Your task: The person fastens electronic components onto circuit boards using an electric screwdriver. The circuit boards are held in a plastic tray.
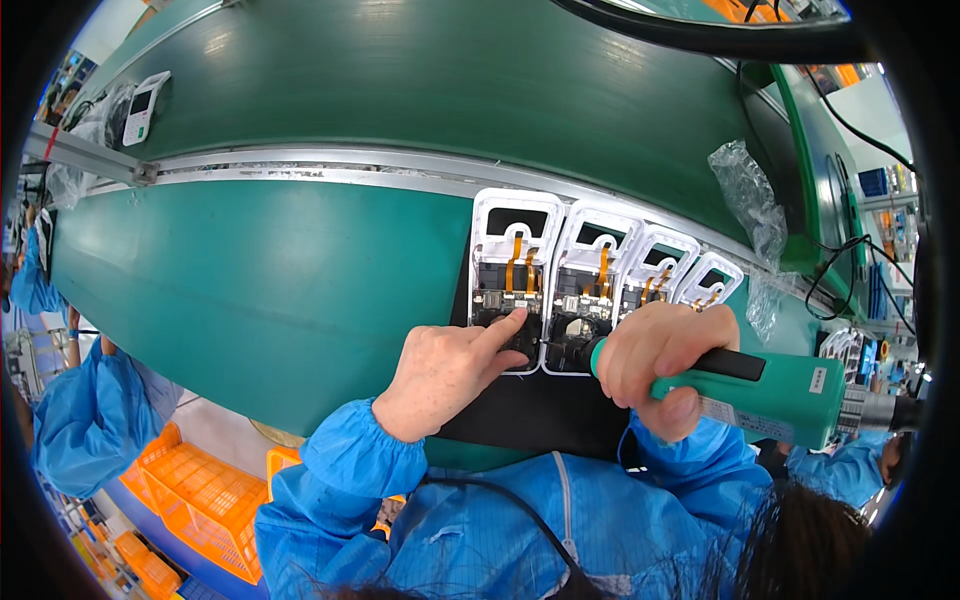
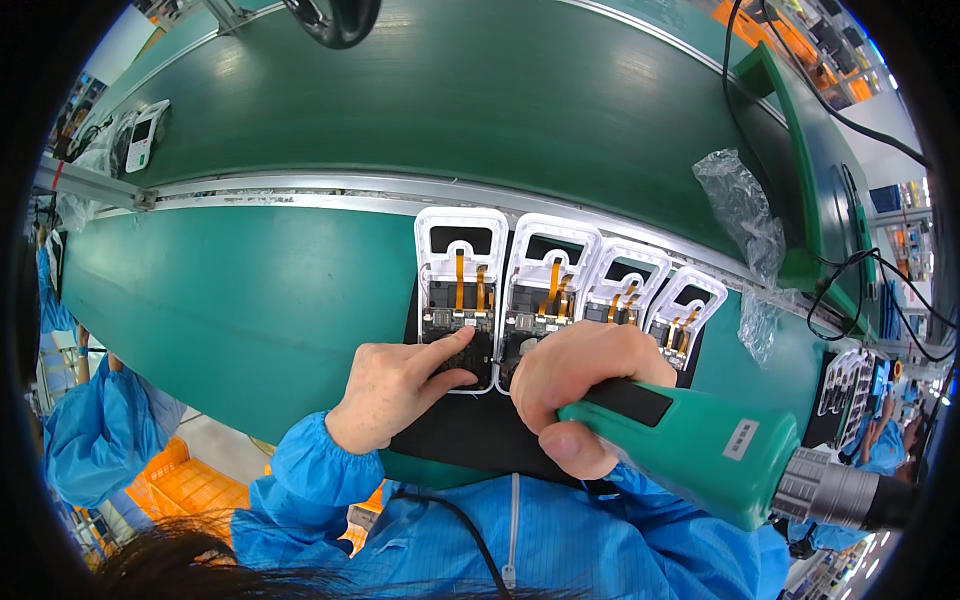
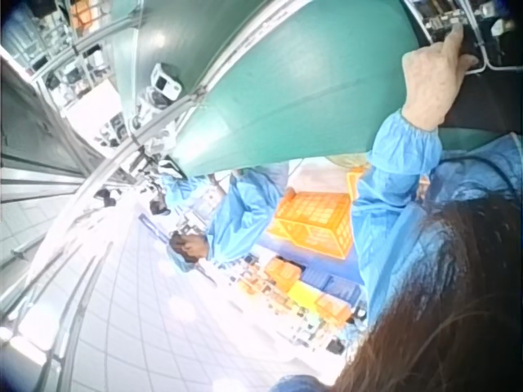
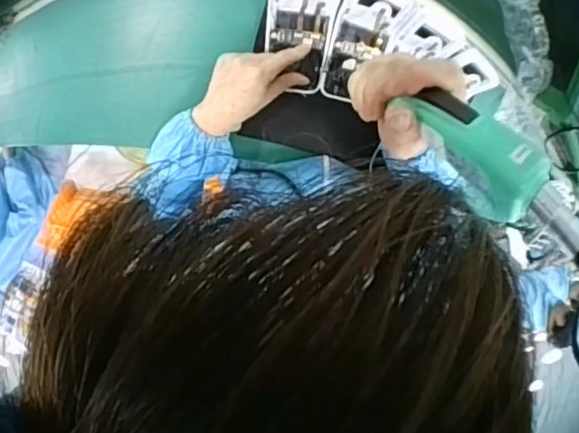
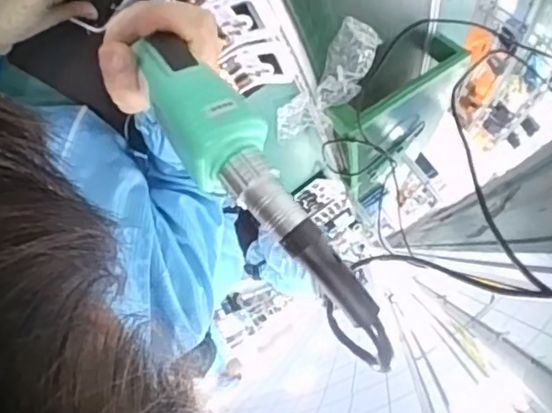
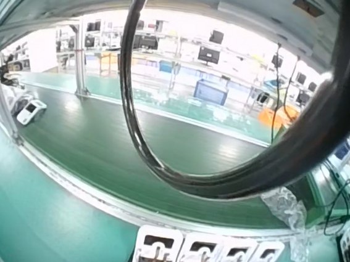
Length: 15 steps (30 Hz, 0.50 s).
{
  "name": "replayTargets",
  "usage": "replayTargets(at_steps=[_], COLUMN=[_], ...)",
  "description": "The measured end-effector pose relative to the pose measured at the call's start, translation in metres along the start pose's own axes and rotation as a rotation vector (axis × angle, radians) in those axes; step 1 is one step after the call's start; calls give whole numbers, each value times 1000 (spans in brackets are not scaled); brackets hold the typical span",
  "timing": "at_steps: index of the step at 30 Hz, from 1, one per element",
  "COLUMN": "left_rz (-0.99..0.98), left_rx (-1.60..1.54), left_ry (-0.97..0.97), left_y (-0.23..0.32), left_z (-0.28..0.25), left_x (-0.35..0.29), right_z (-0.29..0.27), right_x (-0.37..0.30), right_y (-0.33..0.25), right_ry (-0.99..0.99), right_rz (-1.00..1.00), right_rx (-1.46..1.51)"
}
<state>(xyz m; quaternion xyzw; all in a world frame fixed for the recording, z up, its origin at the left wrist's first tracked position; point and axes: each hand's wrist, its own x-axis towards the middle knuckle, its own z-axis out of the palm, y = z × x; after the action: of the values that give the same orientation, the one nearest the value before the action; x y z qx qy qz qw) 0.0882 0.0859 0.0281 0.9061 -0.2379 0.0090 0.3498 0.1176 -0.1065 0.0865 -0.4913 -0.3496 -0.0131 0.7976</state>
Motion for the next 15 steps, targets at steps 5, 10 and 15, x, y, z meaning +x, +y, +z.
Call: replayTargets(at_steps=[5, 10, 15], left_rz=[-35, -18, -8], left_rx=[-7, -1, 6], left_ry=[23, 23, 4], left_y=[1, 1, -3], left_z=[1, 2, 1], left_x=[0, -1, -2], right_z=[-4, 2, 2], right_x=[5, -1, -3], right_y=[2, 2, 9], right_ry=[-63, -16, -9], right_rz=[45, 23, 18], right_rx=[73, 18, -2])
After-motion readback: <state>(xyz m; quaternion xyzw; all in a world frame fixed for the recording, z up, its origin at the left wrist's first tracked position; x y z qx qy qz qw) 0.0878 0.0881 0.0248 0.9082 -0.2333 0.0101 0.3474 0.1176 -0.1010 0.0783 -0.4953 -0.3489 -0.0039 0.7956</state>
